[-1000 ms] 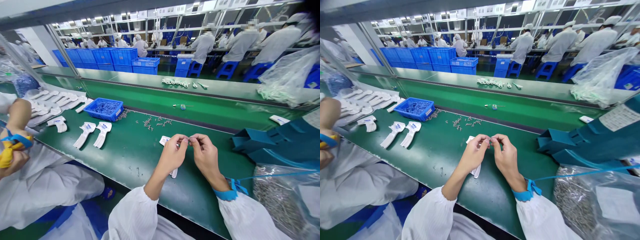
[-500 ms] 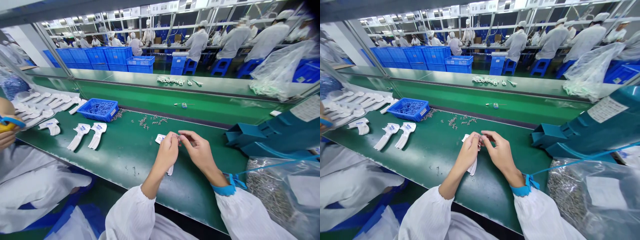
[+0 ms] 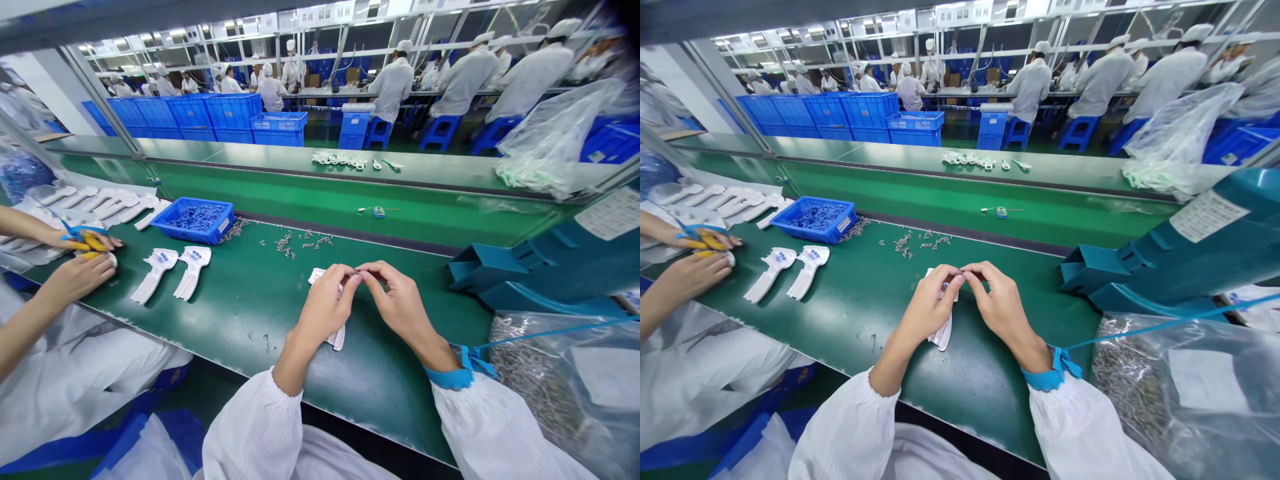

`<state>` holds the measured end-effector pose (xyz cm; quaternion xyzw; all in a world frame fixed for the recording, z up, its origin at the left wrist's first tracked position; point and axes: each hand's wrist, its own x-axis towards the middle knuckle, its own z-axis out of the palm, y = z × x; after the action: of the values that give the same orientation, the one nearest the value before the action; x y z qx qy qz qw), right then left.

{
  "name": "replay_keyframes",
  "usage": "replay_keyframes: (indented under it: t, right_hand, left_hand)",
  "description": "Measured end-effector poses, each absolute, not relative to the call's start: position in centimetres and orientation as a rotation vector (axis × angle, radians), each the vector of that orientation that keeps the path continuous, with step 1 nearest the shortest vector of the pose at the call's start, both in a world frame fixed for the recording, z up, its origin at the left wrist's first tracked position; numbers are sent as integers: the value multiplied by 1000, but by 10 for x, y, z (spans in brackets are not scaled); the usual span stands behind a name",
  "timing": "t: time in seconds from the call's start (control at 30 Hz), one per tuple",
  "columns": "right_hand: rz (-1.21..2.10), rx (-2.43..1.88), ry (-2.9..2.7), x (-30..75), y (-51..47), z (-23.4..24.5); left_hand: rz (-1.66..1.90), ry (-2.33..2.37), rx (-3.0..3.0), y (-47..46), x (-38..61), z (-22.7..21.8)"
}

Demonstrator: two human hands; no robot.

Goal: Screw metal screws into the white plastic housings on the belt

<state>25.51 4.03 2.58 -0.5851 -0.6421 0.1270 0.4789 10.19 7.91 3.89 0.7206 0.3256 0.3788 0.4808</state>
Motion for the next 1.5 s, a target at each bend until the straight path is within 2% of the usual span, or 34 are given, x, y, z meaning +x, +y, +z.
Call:
replay_keyframes:
  t: [0.27, 0.47, 0.67, 0.93, 1.07, 1.23, 1.37, 1.5]
  right_hand:
    - [47, -1359, -1718, 255, 40, 26]
    - [247, -1339, -1628, 254, 35, 29]
    - [435, -1285, -1505, 253, 38, 28]
    - [320, -1423, -1526, 258, 41, 30]
    - [382, -1540, -1505, 260, 44, 27]
    - [427, -1585, -1607, 258, 44, 28]
    - [458, -1570, -1584, 258, 43, 27]
    - [529, -1570, -1591, 258, 44, 27]
  left_hand:
    - [820, 686, 1404, 78, 109, 36]
    - [601, 562, 996, 81, 107, 41]
    - [527, 587, 895, 84, 106, 40]
    - [659, 876, 1271, 88, 87, 48]
    - [756, 1205, 1628, 111, 59, 52]
    - [699, 1495, 1934, 146, 48, 42]
    - [688, 1568, 2072, 145, 46, 44]
    - [683, 1468, 2161, 102, 38, 49]
